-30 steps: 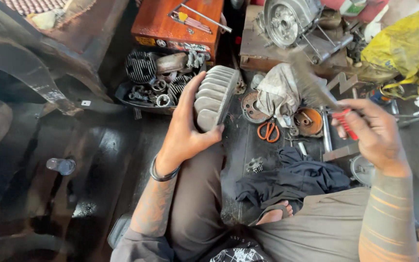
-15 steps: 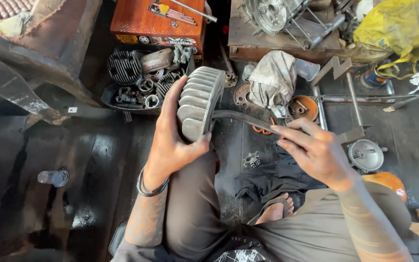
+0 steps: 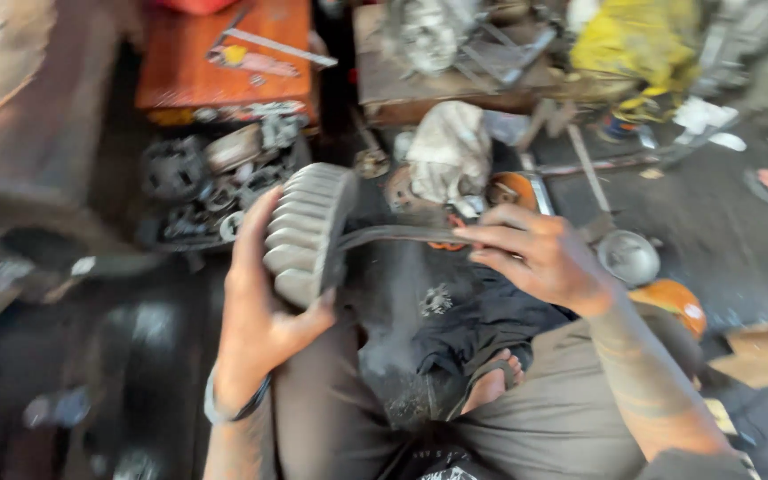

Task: The person holds a metal engine cylinder head in their left hand and uses a wire brush in their right hand to scrub the cooling fins and the central bore. They rotate the part to clean different sections and switch to a smaller brush for the interior.

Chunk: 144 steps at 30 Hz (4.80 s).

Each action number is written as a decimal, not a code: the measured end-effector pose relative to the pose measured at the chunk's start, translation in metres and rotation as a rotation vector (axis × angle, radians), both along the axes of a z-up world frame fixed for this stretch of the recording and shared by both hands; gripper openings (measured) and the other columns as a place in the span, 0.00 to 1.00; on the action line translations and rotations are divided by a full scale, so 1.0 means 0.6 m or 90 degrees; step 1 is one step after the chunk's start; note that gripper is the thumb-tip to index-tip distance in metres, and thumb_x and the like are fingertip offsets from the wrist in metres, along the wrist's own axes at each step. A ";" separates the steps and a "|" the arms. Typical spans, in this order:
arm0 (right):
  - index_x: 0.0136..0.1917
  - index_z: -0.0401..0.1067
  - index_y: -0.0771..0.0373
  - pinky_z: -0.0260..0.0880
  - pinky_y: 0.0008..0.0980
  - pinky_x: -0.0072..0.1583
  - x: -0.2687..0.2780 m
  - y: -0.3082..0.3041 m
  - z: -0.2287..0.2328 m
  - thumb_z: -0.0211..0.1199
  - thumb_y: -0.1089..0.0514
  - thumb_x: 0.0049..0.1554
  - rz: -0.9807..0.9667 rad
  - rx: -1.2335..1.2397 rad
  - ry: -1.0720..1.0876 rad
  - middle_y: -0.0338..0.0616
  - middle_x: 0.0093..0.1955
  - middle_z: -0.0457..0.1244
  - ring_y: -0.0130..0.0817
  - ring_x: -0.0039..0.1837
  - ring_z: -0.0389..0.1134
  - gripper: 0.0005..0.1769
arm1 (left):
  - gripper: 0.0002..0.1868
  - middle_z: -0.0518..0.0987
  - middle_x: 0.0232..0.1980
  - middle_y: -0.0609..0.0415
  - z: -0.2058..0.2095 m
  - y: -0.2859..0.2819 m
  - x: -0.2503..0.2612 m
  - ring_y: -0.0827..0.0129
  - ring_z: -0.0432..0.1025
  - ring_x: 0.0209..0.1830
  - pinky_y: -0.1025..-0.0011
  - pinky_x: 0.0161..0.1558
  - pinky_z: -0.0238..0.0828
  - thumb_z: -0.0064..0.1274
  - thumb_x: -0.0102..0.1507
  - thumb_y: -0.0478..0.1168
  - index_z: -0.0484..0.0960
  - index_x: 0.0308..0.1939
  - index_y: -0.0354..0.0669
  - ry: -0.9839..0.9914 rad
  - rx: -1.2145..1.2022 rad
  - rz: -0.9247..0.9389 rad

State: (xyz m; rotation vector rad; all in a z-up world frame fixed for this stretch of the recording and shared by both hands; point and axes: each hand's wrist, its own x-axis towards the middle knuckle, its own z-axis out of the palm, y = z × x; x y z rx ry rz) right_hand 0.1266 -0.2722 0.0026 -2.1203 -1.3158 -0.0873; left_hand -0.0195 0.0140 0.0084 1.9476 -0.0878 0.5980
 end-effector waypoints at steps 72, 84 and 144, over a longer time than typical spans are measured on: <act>0.57 0.80 0.56 0.61 0.28 0.39 0.009 -0.019 -0.004 0.70 0.56 0.54 0.006 -0.027 0.180 0.36 0.38 0.63 0.27 0.34 0.61 0.17 | 0.52 0.74 0.66 0.35 -0.015 -0.017 0.014 0.54 0.76 0.58 0.66 0.57 0.74 0.56 0.46 0.30 0.55 0.75 0.30 0.044 -0.012 0.021; 0.58 0.79 0.58 0.60 0.27 0.39 0.011 -0.023 -0.009 0.69 0.60 0.55 0.013 0.009 0.189 0.36 0.37 0.64 0.26 0.34 0.60 0.16 | 0.53 0.72 0.68 0.34 -0.016 -0.018 0.016 0.53 0.73 0.61 0.64 0.61 0.69 0.52 0.46 0.27 0.52 0.77 0.31 0.065 -0.060 -0.009; 0.59 0.77 0.63 0.66 0.35 0.45 -0.012 -0.020 0.011 0.62 0.60 0.60 0.082 0.032 0.126 0.41 0.43 0.67 0.38 0.39 0.67 0.13 | 0.53 0.65 0.72 0.28 -0.018 -0.013 0.021 0.45 0.66 0.66 0.57 0.66 0.62 0.53 0.46 0.29 0.51 0.77 0.27 0.047 0.043 0.056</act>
